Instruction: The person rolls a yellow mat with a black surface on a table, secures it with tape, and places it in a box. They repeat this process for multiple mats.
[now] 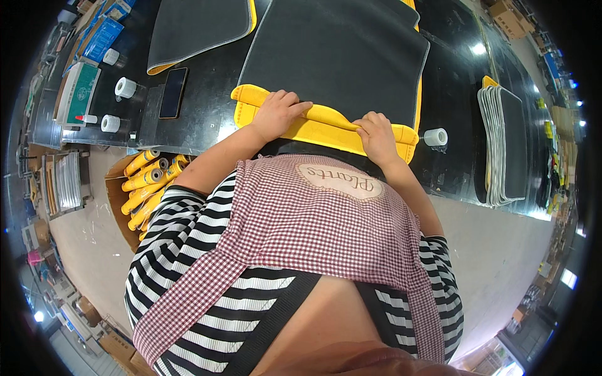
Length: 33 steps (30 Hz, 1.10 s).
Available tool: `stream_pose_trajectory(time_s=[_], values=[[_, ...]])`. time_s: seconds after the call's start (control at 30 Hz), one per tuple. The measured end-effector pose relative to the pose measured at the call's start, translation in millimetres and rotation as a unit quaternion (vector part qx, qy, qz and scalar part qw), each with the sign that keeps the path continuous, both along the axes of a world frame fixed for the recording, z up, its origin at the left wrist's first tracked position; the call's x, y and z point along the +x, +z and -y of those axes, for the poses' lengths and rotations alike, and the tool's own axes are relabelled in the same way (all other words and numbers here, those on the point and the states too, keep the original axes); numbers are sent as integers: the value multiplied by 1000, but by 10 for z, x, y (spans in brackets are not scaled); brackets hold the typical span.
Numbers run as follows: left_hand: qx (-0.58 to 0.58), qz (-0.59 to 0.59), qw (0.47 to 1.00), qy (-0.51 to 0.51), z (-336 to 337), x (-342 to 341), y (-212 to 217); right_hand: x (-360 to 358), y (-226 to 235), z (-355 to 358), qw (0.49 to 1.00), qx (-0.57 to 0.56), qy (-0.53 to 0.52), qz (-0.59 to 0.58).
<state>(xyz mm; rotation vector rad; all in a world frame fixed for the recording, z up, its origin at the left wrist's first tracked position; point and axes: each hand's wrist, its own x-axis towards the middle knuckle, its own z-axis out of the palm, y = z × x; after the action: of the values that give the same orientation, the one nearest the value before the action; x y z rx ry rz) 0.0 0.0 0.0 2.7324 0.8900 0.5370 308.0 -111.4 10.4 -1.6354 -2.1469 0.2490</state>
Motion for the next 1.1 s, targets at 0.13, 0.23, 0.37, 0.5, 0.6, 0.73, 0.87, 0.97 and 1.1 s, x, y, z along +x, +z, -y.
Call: stream_pose_trajectory(time_s=[0.13,0.23,0.37,0.5,0.6,0.73,0.87,0.97,1.1], values=[[-40,-28,998,27,-6,43,121,-33,73,-59,997,-60,-7,-37],[-64,-33,996,53,3,32,134,-56,140,-137,987,-147,-29,-59],[-89,-53,991,88,51,83,161,-100,313,-235,952,-284,-71,-93],[-172,-100,974,105,21,138,219,-70,246,-266,935,-321,-107,-108],[-205,-79,967,129,-29,177,209,-118,285,-291,934,-322,-136,-70],[-237,-44,957,164,-58,248,309,-153,292,-257,941,-286,-180,-33],[-151,13,978,142,-33,195,197,-211,199,-158,976,-173,-122,54],[-52,31,993,103,-17,119,60,-231,192,-121,977,-150,-131,82],[29,16,994,105,67,25,94,-207,263,-160,969,-176,-159,72]])
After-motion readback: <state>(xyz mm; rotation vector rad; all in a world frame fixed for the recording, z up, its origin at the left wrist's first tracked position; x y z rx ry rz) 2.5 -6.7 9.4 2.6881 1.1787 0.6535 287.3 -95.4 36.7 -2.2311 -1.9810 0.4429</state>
